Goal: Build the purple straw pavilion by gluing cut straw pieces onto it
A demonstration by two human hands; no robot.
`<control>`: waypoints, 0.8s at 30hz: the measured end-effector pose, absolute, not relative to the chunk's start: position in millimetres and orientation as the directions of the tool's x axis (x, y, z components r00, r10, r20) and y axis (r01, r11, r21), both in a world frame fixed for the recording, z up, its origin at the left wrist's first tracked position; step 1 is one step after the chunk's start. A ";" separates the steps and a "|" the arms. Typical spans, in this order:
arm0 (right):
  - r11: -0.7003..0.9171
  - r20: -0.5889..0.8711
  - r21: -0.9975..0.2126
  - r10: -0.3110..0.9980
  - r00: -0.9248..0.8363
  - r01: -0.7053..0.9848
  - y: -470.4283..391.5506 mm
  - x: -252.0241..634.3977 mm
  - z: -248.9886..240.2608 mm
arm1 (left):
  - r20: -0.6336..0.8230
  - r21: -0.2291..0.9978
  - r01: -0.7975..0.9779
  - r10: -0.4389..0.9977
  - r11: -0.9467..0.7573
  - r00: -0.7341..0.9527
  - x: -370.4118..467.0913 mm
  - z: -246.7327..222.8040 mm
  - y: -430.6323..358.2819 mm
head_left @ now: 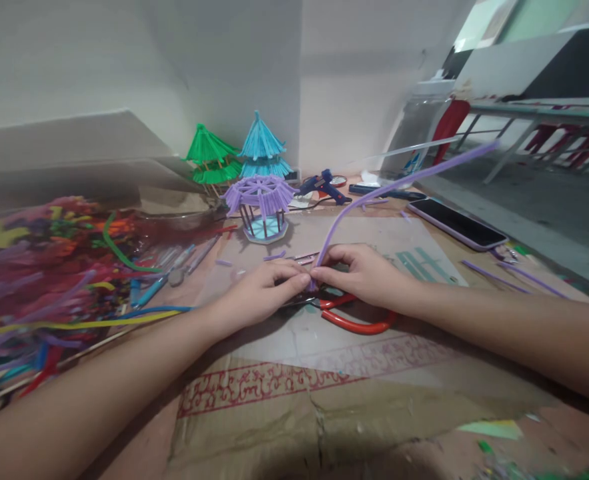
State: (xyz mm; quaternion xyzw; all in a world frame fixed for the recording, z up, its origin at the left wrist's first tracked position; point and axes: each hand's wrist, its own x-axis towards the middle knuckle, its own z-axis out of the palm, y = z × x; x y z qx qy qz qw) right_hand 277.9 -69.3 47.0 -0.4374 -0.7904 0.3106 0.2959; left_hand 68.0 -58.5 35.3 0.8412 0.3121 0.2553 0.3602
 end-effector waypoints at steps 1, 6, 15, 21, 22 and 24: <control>0.427 0.201 -0.754 0.873 -0.444 0.500 -69.3 278.0 46.8 | 0.200 0.760 0.351 0.710 -0.547 0.675 67.6 35.4 -58.4; 0.434 0.223 -0.753 0.875 -0.429 0.494 -69.7 277.2 45.9 | 0.185 0.768 0.362 0.724 -0.529 0.664 69.2 37.8 -61.2; 0.416 0.187 -0.783 0.867 -0.463 0.463 -71.9 275.8 46.4 | 0.214 0.734 0.396 0.742 -0.551 0.636 69.0 38.0 -64.8; 0.580 0.189 -0.581 0.779 -0.598 0.571 -79.5 290.8 57.8 | 0.221 0.762 0.397 0.782 -0.511 0.583 68.1 40.4 -66.1; 0.616 0.158 -0.538 0.744 -0.649 0.575 -81.4 294.9 62.2 | 0.217 0.766 0.403 0.792 -0.500 0.570 67.3 41.0 -65.8; 0.657 0.078 -0.472 0.696 -0.714 0.588 -85.0 301.8 71.0 | 0.190 0.773 0.441 0.829 -0.457 0.526 65.4 42.4 -64.6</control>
